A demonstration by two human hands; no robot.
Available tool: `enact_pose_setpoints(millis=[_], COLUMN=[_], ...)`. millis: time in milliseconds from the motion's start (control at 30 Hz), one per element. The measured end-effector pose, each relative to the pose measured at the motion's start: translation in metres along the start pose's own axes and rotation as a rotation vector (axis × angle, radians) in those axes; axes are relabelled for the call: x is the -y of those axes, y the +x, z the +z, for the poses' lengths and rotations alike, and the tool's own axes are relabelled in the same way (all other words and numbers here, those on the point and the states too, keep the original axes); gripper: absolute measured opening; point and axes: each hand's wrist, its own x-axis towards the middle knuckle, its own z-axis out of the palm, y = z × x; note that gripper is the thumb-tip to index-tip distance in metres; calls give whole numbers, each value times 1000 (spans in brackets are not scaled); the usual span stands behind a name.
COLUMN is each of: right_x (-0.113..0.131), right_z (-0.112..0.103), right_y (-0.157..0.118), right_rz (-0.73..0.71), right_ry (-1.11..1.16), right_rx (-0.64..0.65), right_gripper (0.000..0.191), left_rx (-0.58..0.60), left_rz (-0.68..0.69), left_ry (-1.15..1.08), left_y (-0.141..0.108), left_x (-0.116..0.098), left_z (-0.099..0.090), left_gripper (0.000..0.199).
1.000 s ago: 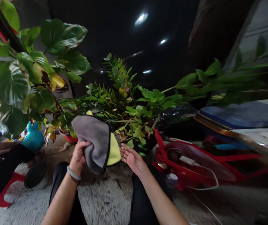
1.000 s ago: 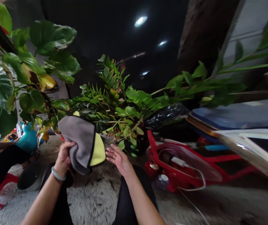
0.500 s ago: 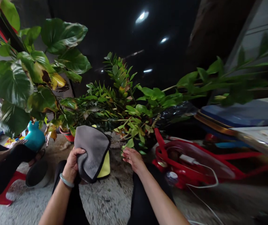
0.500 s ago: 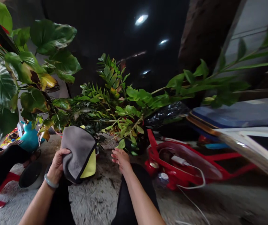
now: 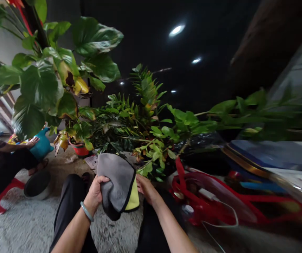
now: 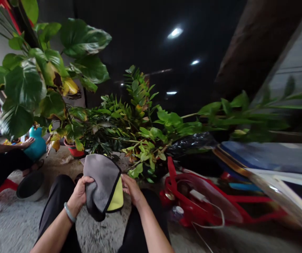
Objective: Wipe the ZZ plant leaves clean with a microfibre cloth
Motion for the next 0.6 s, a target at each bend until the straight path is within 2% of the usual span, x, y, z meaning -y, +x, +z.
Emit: enact_pose_setpoints(millis=[67,133,267,400,533,600], right_x=[-3,-10,-36,-52,-48,-44], right_z=[0,4,23,39,46,50], right_y=[-11,-25,-58,-85,-98,-101], right_rz=[62,111,170,242,251,208], right_ry=[-22,62,277,357,332,285], right_rx=[48,37,-122,-247,-230,-241], right_gripper=[42,48,48,42,46,43], left_rx=[8,34,76,145,308,313], left_rz=[-20,-76,-124,-169,-72,-17], left_ry=[-63,-92,-67,86,338,470], left_y=[-1,0,3,0,-11,-17], left_x=[-3,0,28,53,44,32], left_z=[-9,-15,-21,-23,-24,-21], left_gripper=[29,25,32,38,28,17])
